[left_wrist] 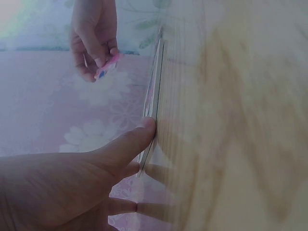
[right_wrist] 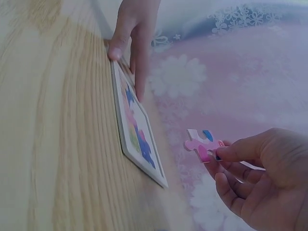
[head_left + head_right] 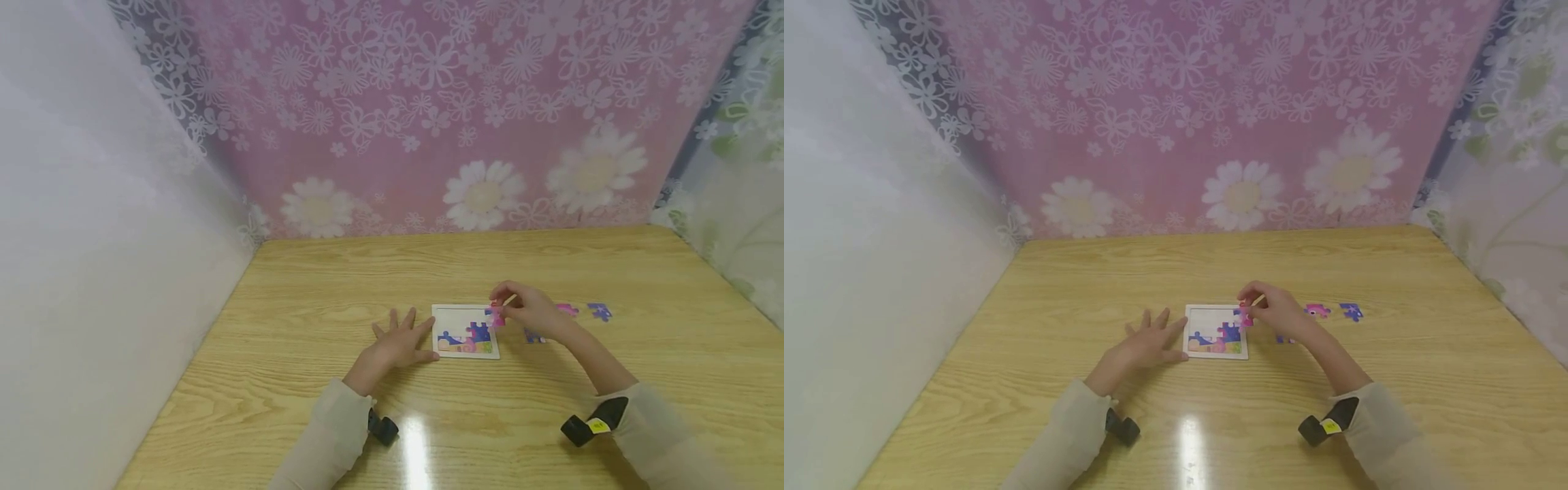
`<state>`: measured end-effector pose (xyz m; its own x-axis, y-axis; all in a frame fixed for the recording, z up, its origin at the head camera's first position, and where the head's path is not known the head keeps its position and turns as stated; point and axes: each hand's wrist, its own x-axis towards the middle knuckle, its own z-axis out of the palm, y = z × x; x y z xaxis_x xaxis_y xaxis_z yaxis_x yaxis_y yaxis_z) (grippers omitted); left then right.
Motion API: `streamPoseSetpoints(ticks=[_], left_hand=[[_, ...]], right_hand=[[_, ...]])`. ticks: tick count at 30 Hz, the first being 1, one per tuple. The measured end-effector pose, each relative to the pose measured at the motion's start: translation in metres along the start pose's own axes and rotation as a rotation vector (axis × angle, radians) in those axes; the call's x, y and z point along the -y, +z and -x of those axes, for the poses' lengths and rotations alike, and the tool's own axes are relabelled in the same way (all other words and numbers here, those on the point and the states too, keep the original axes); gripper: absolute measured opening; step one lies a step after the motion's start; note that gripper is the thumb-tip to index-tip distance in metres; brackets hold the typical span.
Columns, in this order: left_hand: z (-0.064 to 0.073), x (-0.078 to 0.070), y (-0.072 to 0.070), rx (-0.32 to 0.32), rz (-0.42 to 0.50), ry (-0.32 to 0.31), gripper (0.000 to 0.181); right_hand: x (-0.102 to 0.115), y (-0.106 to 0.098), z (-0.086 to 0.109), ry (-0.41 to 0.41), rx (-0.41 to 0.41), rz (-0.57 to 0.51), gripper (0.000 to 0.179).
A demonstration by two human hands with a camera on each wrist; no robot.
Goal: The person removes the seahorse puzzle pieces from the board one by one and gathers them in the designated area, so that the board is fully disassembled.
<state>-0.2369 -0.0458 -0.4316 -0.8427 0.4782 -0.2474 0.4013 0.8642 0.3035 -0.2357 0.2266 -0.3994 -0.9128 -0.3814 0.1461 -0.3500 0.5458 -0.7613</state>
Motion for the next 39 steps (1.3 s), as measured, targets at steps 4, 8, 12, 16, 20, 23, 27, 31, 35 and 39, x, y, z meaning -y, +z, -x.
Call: streamPoseSetpoints(ticks=[4, 8, 12, 16, 20, 23, 27, 31, 35, 39], left_hand=[[0.000, 0.000, 0.001, -0.001, -0.008, -0.004, 0.075], [-0.001, 0.001, 0.001, -0.002, -0.011, -0.001, 0.075], [0.000, 0.001, 0.001, -0.004, -0.007, 0.004, 0.075], [0.001, 0.001, 0.001, -0.006, -0.006, 0.010, 0.075], [0.001, 0.001, 0.001, -0.008, -0.009, 0.014, 0.075], [0.001, 0.000, 0.001, -0.010, -0.003, 0.017, 0.075], [0.001, 0.000, 0.001, -0.010, -0.001, 0.013, 0.075], [0.002, -0.001, 0.000, -0.003, -0.012, 0.007, 0.075], [0.002, -0.001, -0.001, -0.007, -0.013, 0.012, 0.075], [0.002, -0.001, -0.001, -0.013, -0.005, 0.020, 0.074]], right_hand=[[-0.005, -0.012, 0.009, 0.000, -0.005, 0.031, 0.019], [-0.011, -0.023, 0.018, 0.005, -0.016, 0.091, 0.019], [-0.017, -0.033, 0.026, -0.006, -0.032, 0.120, 0.020], [-0.024, -0.042, 0.034, 0.014, -0.040, 0.126, 0.022], [-0.029, -0.051, 0.041, 0.042, -0.044, 0.132, 0.024], [-0.034, -0.058, 0.046, 0.052, -0.047, 0.135, 0.025], [-0.040, -0.065, 0.052, 0.064, -0.054, 0.157, 0.027], [-0.046, -0.070, 0.056, 0.075, -0.068, 0.190, 0.026], [-0.049, -0.074, 0.060, 0.089, -0.075, 0.211, 0.024], [-0.054, -0.076, 0.062, 0.081, -0.077, 0.207, 0.023]])
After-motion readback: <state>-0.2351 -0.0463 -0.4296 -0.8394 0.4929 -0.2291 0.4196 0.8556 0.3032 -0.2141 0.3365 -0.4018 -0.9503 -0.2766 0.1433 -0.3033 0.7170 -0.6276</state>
